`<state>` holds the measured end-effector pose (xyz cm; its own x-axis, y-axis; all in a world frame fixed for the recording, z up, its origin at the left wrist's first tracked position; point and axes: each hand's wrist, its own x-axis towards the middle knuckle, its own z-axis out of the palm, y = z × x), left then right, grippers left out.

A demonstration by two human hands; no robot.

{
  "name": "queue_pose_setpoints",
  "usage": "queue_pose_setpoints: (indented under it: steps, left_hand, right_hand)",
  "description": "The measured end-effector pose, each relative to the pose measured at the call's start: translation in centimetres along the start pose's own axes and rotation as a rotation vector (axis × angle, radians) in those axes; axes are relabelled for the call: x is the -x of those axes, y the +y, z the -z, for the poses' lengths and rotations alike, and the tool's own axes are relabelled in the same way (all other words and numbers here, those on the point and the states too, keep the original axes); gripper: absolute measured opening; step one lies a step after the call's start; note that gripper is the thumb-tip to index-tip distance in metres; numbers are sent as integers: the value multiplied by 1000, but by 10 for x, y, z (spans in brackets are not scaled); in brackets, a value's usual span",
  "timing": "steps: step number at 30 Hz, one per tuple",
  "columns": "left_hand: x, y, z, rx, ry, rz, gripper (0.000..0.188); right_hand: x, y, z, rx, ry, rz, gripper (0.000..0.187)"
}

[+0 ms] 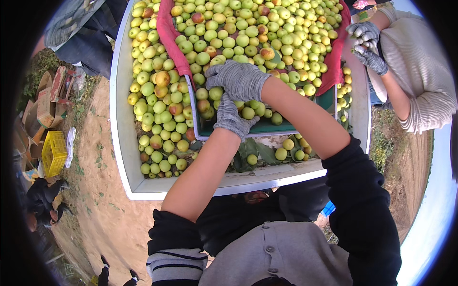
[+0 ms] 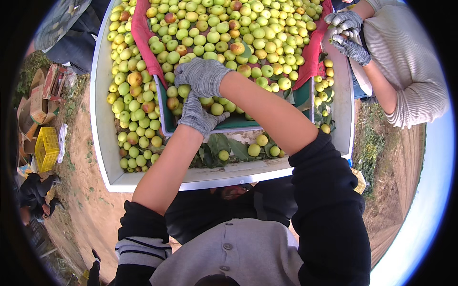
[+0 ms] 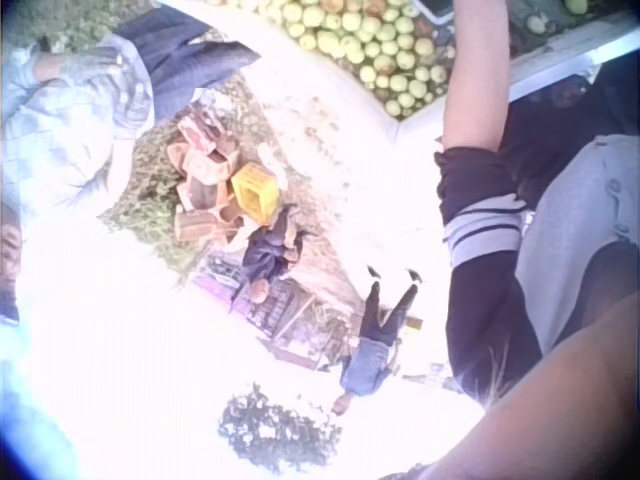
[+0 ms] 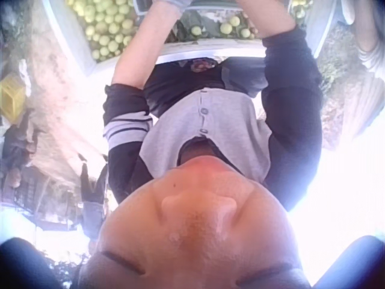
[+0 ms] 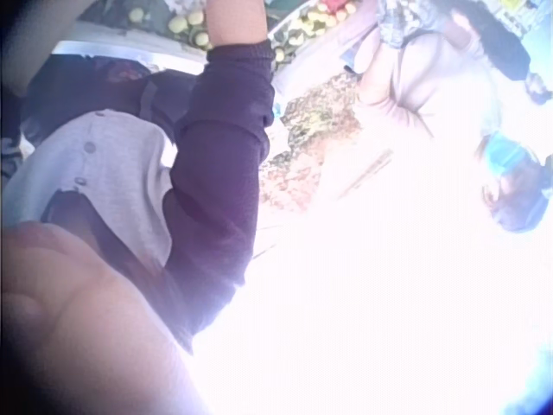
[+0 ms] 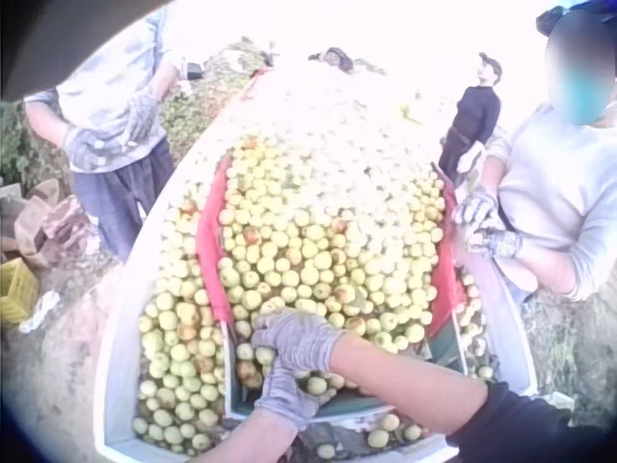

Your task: The person sorts green apples by hand from a red tray into a white bin. They repeatedly scoop and place apples, working alongside two other people who also sort apples from the same tray.

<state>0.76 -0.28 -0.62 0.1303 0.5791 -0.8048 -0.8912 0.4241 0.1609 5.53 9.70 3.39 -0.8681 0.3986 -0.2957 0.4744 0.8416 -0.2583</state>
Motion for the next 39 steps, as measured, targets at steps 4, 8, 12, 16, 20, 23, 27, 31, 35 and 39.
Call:
queue_pose_setpoints:
  steps: [4, 8, 12, 16, 20, 23, 27, 31, 35, 39]
  left_hand:
    - [-4, -1, 2, -84, 20, 7, 57]
    - [3, 3, 4, -243, -133, -19, 62]
    - [8, 14, 2, -388, -224, 75, 67]
    - [10, 23, 1, -645, -361, -104, 52]
    - [14, 33, -6, -1011, -232, -756, 31]
    - [18, 47, -7, -1545, 132, -1632, 36]
    - [11, 68, 8, -1722, 581, -1885, 62]
    - [-8, 74, 21, -1782, 597, -1683, 67]
    - [-13, 76, 21, -1658, 544, -1732, 66]
    - [-3, 77, 20, -1876, 631, -1571, 69]
  right_hand:
    - [50, 48, 15, -87, 339, -235, 61]
    - [89, 90, 7, -77, 288, -650, 69]
    - [116, 111, -20, -202, 330, -364, 65]
    - [133, 149, -3, -137, 586, -764, 72]
    - [142, 141, -4, -236, 339, -703, 67]
    - [175, 93, -33, -230, 464, -572, 64]
    - [286, 32, -58, -781, 932, -625, 27]
    - [436, -15, -95, -406, 994, -1011, 21]
    - [562, -36, -152, -351, 963, -1375, 22]
    - [620, -40, -188, 63, 682, -1496, 36]
